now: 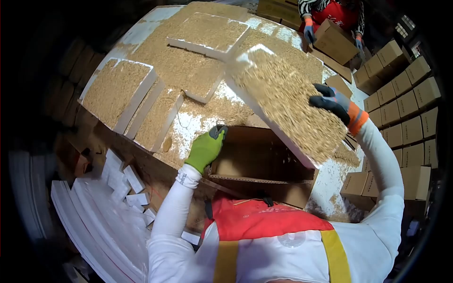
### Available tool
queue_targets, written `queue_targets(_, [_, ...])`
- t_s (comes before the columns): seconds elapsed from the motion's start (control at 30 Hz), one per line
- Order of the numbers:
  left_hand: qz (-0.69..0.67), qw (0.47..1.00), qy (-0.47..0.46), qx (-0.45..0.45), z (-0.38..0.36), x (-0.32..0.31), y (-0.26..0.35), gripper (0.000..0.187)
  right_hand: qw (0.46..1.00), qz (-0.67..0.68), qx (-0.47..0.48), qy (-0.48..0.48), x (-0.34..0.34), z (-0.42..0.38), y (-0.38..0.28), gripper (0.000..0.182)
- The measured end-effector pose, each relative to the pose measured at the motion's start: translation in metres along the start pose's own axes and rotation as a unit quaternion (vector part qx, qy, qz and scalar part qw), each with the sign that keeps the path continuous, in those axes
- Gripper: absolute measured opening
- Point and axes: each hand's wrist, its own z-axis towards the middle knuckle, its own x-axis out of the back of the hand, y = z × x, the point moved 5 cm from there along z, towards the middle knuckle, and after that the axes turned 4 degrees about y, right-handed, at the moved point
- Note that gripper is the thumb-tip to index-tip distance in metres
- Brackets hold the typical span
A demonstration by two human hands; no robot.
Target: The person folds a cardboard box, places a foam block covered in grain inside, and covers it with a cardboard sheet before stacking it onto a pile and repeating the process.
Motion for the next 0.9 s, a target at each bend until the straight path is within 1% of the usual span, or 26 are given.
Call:
queue_targets(0.03, [0.001,1.000,-0.004,-0.001,0.003,-0.003,-0.001,0.040,1.000,-0.023,-0.004,-0.009,0.005,-0.012,0.006,0.068])
queue_targets(0.07, [0.002,1.000,-0.007,-0.004,0.007,-0.006,-0.002,0.042,0.998,-0.018,0.030,-0.056,-0.001,-0.029,-0.002,0.071])
queue_targets(0.1, [0.012,1.000,-0.012,-0.023,0.011,-0.010,-0.004,0.043,0.998,0.007,-0.028,-0.063,0.005,-0.038,0.016,0.070])
queue_targets(0.17, [0.037,0.997,-0.025,-0.062,0.015,-0.014,-0.011,0.045,0.993,0.009,-0.080,-0.089,0.002,-0.059,0.025,0.071])
queue_targets(0.2, [0.107,0.982,-0.021,-0.157,0.008,-0.005,0.002,0.043,0.993,-0.012,-0.043,-0.110,-0.004,-0.061,0.022,0.073])
queue_targets(0.23, [0.063,0.993,-0.037,-0.095,0.017,-0.016,-0.013,0.037,0.986,-0.037,-0.066,-0.147,-0.009,-0.068,0.017,0.076])
queue_targets(0.3, [0.056,0.984,-0.006,-0.168,0.012,-0.009,-0.006,0.035,0.977,-0.134,-0.029,-0.163,-0.018,-0.064,0.026,0.080])
queue_targets(0.37, [0.029,0.972,0.048,-0.228,0.008,-0.012,-0.009,0.036,0.963,-0.183,-0.032,-0.196,-0.030,-0.060,0.022,0.086])
queue_targets(0.4, [0.014,0.963,0.075,-0.259,0.003,-0.006,-0.001,0.036,0.957,-0.193,-0.022,-0.214,-0.038,-0.052,0.023,0.087])
queue_targets(0.43, [-0.122,0.980,-0.077,-0.134,0.006,-0.011,-0.007,0.039,0.953,-0.218,-0.032,-0.210,-0.045,-0.045,0.025,0.087])
queue_targets(0.47, [-0.227,0.956,-0.181,0.028,0.002,-0.008,-0.006,0.043,0.950,-0.216,-0.055,-0.217,-0.057,-0.039,0.021,0.087])
queue_targets(0.5, [-0.330,0.899,-0.254,0.136,-0.003,-0.015,-0.006,0.047,0.947,-0.215,-0.077,-0.225,-0.070,-0.034,0.018,0.087])
queue_targets(0.57, [-0.308,0.937,-0.168,-0.007,-0.005,-0.016,-0.010,0.047,0.952,-0.201,-0.066,-0.222,-0.088,-0.021,0.026,0.086])
queue_targets(0.6, [-0.288,0.948,-0.116,-0.074,-0.012,-0.004,0.002,0.048,0.951,-0.231,-0.082,-0.190,-0.091,-0.022,0.024,0.080])
queue_targets(0.63, [-0.375,0.917,-0.126,-0.054,-0.021,0.003,0.009,0.046,0.948,-0.261,0.031,-0.180,-0.088,-0.002,0.059,0.072])
queue_targets(0.67, [-0.241,0.944,-0.210,0.085,-0.020,0.002,0.005,0.044,0.953,-0.249,0.015,-0.169,-0.090,0.006,0.071,0.067])
queue_targets(0.7, [-0.196,0.956,-0.211,0.059,-0.016,-0.006,0.003,0.056,0.959,-0.236,-0.001,-0.157,-0.092,0.010,0.083,0.062])
queue_targets(0.73, [-0.152,0.974,-0.164,0.025,-0.016,-0.010,0.007,0.061,0.935,-0.323,0.126,-0.074,-0.092,0.016,0.092,0.054])
queue_targets(0.77, [-0.107,0.988,-0.113,-0.011,-0.018,-0.006,0.019,0.066,0.914,-0.366,0.162,-0.062,-0.102,0.017,0.099,0.048])
queue_targets(0.8, [-0.144,0.983,-0.109,-0.019,-0.015,-0.013,0.017,0.071,0.895,-0.403,0.184,-0.054,-0.109,0.018,0.110,0.046])
queue_targets(0.83, [-0.069,0.993,-0.095,-0.012,-0.011,-0.016,0.014,0.069,0.871,-0.442,0.211,-0.046,-0.117,0.022,0.117,0.045])
queue_targets(0.87, [-0.054,0.995,-0.079,-0.016,-0.007,-0.019,0.010,0.068,0.851,-0.452,0.264,-0.041,-0.122,0.026,0.122,0.040])
queue_targets(0.9, [-0.036,0.997,-0.068,-0.017,-0.010,-0.017,0.010,0.068,0.857,-0.448,0.247,-0.057,-0.126,0.034,0.127,0.032])
